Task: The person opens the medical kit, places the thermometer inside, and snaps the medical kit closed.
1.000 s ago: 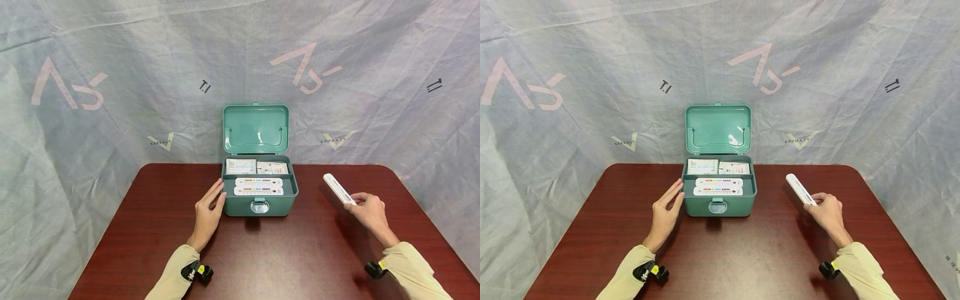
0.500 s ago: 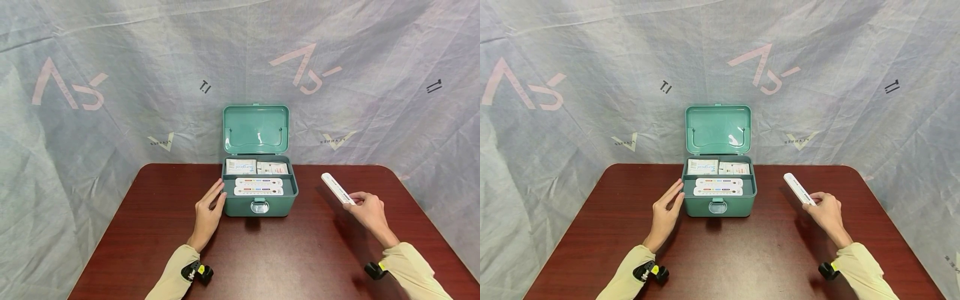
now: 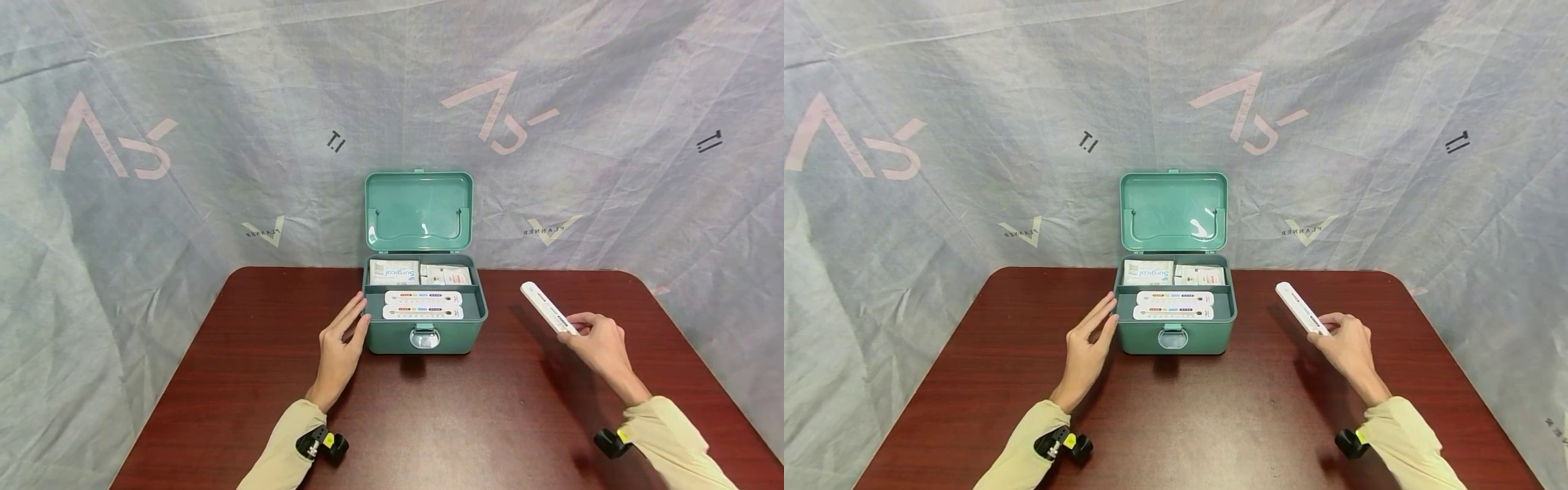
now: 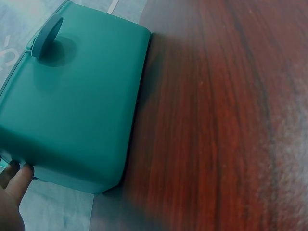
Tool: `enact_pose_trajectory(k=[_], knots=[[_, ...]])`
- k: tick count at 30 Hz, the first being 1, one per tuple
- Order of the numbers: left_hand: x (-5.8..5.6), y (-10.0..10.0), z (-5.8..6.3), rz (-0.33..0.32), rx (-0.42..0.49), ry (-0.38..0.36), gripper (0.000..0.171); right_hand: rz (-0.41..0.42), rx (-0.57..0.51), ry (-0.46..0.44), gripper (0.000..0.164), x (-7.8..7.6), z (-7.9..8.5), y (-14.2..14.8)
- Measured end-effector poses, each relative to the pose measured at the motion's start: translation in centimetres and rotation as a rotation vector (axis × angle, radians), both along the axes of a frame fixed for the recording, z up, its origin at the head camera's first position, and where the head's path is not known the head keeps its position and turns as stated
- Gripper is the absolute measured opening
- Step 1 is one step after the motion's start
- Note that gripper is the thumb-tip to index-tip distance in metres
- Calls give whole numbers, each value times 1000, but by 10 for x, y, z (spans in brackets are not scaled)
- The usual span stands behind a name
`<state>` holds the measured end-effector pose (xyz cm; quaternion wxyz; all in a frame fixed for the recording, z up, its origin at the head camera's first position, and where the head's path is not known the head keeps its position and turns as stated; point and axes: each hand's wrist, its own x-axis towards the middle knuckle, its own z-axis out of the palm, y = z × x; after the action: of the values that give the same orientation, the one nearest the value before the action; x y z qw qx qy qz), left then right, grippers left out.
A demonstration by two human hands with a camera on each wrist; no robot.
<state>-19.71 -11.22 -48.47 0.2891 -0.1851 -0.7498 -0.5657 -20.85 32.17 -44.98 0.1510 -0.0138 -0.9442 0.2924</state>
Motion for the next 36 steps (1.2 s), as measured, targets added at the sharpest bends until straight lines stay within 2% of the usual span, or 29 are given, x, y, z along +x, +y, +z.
enact_pose_trajectory(k=[36], knots=[[-1, 0, 1, -5, 12, -3, 35, 61, -7, 44, 35, 0, 10, -16]])
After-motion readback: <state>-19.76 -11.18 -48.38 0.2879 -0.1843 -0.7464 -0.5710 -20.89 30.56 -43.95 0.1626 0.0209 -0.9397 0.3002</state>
